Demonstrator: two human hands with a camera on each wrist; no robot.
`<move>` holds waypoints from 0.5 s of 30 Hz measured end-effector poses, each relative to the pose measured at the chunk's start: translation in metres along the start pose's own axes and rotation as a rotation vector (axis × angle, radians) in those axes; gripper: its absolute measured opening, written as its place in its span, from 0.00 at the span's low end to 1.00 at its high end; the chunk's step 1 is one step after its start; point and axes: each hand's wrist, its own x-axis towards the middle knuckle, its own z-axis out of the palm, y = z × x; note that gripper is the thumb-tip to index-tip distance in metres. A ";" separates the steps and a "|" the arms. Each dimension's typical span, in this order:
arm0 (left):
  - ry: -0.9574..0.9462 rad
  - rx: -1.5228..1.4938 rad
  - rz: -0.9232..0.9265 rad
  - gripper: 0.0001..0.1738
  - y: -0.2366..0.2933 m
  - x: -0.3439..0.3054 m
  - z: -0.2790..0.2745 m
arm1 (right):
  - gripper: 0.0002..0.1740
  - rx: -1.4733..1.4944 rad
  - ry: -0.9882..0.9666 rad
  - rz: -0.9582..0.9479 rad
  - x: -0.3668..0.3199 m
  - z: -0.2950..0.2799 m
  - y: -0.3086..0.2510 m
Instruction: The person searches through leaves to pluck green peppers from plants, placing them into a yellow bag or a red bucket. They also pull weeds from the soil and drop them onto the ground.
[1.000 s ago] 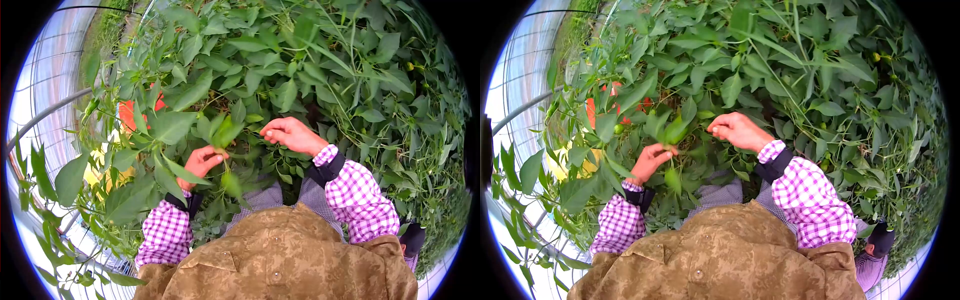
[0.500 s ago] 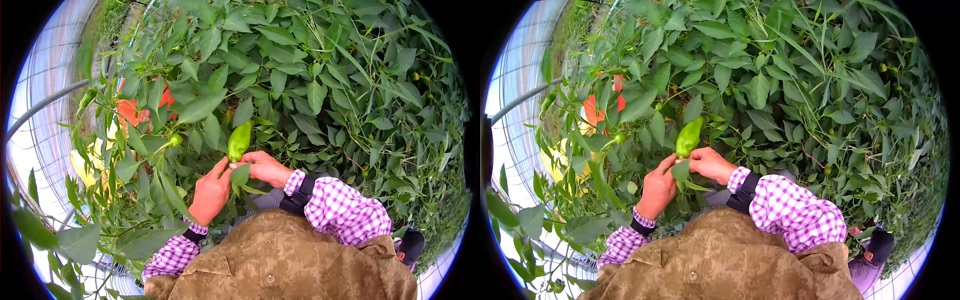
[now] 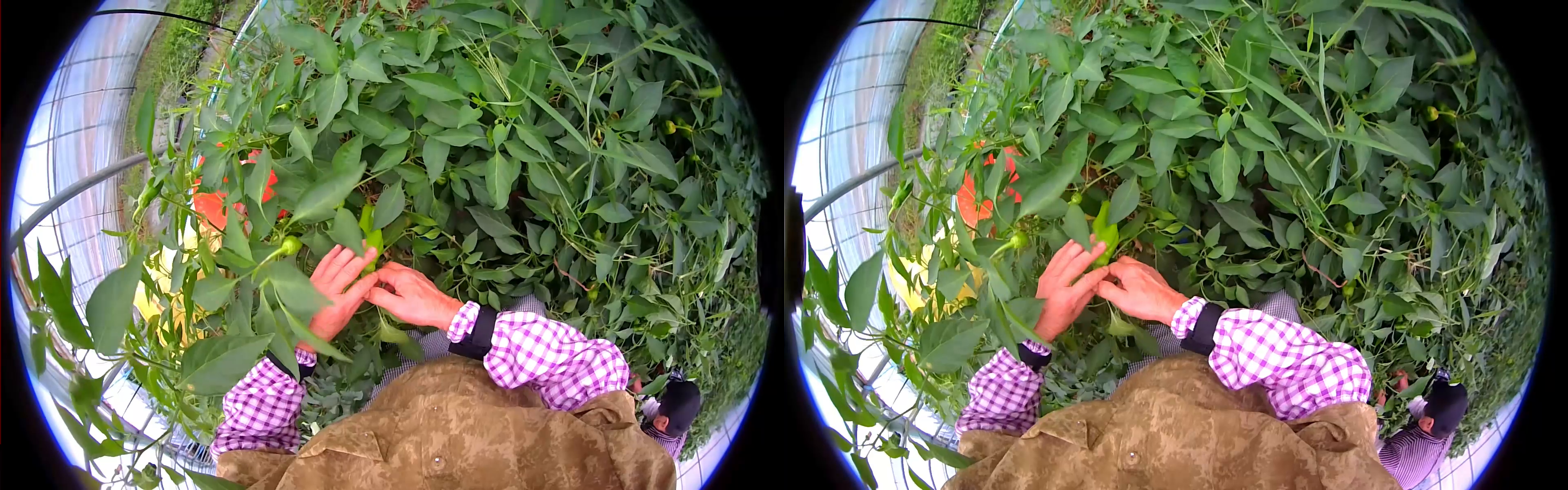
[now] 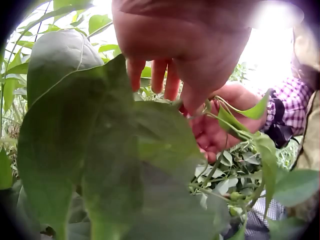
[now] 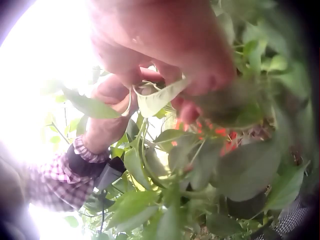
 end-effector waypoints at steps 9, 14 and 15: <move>-0.145 -0.010 0.049 0.08 0.006 0.011 -0.037 | 0.32 -0.178 -0.129 -0.114 -0.006 -0.028 -0.005; -0.218 -0.979 -0.605 0.09 0.009 0.033 -0.087 | 0.35 -0.643 0.075 0.282 -0.010 -0.123 0.018; -0.224 -1.073 -0.637 0.08 0.014 0.043 -0.092 | 0.37 -0.821 0.205 0.413 -0.017 -0.145 0.026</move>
